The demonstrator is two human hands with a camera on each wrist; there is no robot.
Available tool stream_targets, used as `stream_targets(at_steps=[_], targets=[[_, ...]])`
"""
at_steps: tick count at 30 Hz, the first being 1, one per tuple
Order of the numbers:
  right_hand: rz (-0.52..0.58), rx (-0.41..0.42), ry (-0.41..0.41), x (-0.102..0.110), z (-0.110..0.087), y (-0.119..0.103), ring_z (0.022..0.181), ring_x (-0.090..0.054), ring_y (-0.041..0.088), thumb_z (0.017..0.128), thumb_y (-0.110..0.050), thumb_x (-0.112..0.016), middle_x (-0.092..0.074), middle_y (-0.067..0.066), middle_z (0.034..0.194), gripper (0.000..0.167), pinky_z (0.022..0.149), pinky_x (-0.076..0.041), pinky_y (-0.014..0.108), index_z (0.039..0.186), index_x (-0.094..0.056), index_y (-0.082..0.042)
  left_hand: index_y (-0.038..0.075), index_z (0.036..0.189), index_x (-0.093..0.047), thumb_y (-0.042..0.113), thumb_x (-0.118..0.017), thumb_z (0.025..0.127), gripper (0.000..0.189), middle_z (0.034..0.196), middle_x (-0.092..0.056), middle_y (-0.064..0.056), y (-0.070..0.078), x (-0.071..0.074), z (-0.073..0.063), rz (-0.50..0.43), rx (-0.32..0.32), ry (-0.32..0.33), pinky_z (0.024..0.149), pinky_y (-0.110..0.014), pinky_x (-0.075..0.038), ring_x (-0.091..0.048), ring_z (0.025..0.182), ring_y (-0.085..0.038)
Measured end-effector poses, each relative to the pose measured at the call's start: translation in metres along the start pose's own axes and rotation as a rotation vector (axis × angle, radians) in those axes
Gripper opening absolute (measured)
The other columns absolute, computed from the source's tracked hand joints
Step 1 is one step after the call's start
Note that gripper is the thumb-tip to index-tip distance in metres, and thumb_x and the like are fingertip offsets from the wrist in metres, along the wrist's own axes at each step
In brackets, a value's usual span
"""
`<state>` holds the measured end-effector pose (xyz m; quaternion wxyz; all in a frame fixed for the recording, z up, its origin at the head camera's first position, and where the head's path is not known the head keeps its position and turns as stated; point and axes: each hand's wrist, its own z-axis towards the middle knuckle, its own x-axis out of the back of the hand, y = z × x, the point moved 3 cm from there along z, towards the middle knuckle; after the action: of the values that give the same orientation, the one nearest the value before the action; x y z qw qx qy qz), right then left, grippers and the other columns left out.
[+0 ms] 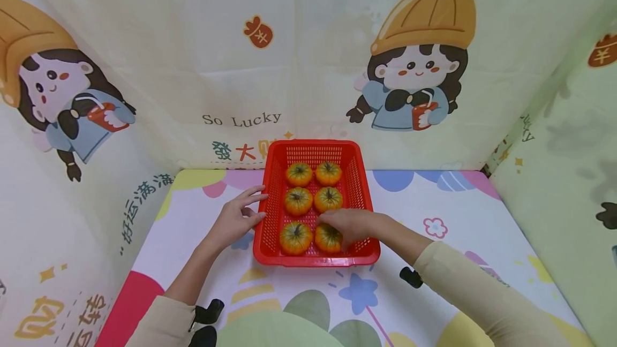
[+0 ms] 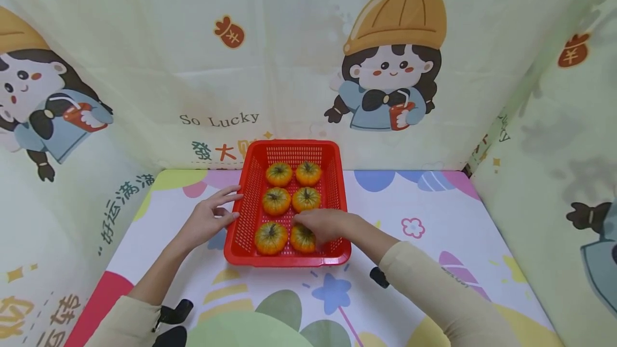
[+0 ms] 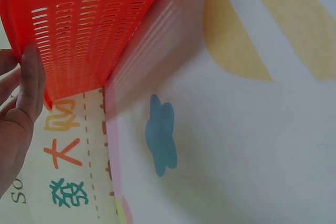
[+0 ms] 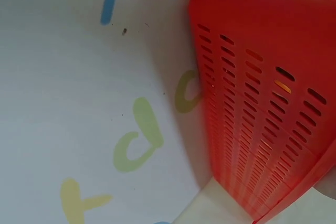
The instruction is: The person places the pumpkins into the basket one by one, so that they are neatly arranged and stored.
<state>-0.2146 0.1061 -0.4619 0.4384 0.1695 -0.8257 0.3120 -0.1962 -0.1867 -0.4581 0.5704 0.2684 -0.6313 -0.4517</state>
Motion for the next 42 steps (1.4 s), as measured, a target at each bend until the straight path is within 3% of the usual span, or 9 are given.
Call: stream_targets(at_steps=[6, 15, 23, 30, 35, 39, 42], targets=[[-0.002, -0.012, -0.007, -0.001, 0.001, -0.001, 0.133, -0.054, 0.018, 0.074, -0.021, -0.092, -0.059, -0.006, 0.140, 0.084, 0.093, -0.062, 0.040, 0.149, -0.052, -0.027, 0.000, 0.141, -0.061, 0.003, -0.072, 0.093, 0.049, 0.161, -0.045, -0.009, -0.001, 0.001, -0.001, -0.010, -0.010, 0.007, 0.067, -0.026, -0.063, -0.070, 0.076, -0.019], [0.039, 0.003, 0.000, 0.002, -0.003, 0.000, 0.137, -0.052, 0.019, 0.074, -0.021, -0.092, -0.057, -0.007, 0.141, 0.085, 0.093, -0.062, 0.039, 0.149, -0.053, -0.028, 0.002, 0.142, -0.061, 0.004, -0.072, 0.094, 0.050, 0.161, -0.044, -0.007, 0.001, 0.000, 0.000, -0.014, 0.006, 0.000, 0.068, -0.027, -0.063, -0.070, 0.076, -0.021], [0.119, 0.013, 0.058, 0.014, -0.022, 0.000, 0.144, -0.046, 0.022, 0.079, -0.025, -0.090, -0.052, -0.002, 0.152, 0.086, 0.098, -0.060, 0.044, 0.154, -0.047, -0.025, 0.002, 0.143, -0.060, 0.005, -0.072, 0.094, 0.049, 0.161, -0.044, -0.007, 0.003, -0.002, -0.001, 0.048, -0.010, 0.000, 0.068, -0.026, -0.063, -0.069, 0.079, -0.020], [0.201, -0.003, 0.265, 0.034, -0.053, 0.011, 0.146, -0.045, 0.029, 0.088, -0.027, -0.082, -0.049, 0.005, 0.157, 0.076, 0.099, -0.059, 0.048, 0.154, -0.047, -0.017, 0.003, 0.144, -0.059, 0.006, -0.071, 0.095, 0.050, 0.161, -0.043, -0.010, 0.006, -0.002, -0.004, 0.194, -0.075, 0.001, 0.071, -0.023, -0.062, -0.069, 0.087, -0.016], [0.216, -0.039, 0.468, 0.043, -0.081, 0.022, 0.146, -0.045, 0.036, 0.092, -0.029, -0.077, -0.047, 0.011, 0.158, 0.070, 0.096, -0.059, 0.052, 0.154, -0.047, -0.016, 0.005, 0.148, -0.054, 0.012, -0.071, 0.096, 0.056, 0.163, -0.039, -0.012, 0.016, 0.003, -0.006, 0.284, -0.092, 0.002, 0.082, -0.039, -0.065, -0.069, 0.108, -0.029], [0.156, -0.099, 0.610, 0.047, -0.101, 0.033, 0.148, -0.042, 0.038, 0.097, -0.027, -0.072, -0.042, 0.012, 0.162, 0.066, 0.101, -0.054, 0.058, 0.156, -0.044, -0.016, 0.008, 0.153, -0.048, 0.022, -0.070, 0.097, 0.062, 0.166, -0.034, -0.013, 0.030, 0.010, -0.008, 0.410, -0.071, 0.021, 0.097, -0.057, -0.057, -0.050, 0.140, -0.038], [0.069, -0.146, 0.697, 0.052, -0.113, 0.040, 0.149, -0.040, 0.039, 0.098, -0.025, -0.070, -0.039, 0.012, 0.164, 0.066, 0.103, -0.051, 0.061, 0.157, -0.043, -0.015, 0.009, 0.157, -0.043, 0.029, -0.069, 0.098, 0.068, 0.168, -0.030, -0.014, 0.041, 0.016, -0.010, 0.529, -0.056, 0.034, 0.105, -0.063, -0.049, -0.034, 0.152, -0.040]])
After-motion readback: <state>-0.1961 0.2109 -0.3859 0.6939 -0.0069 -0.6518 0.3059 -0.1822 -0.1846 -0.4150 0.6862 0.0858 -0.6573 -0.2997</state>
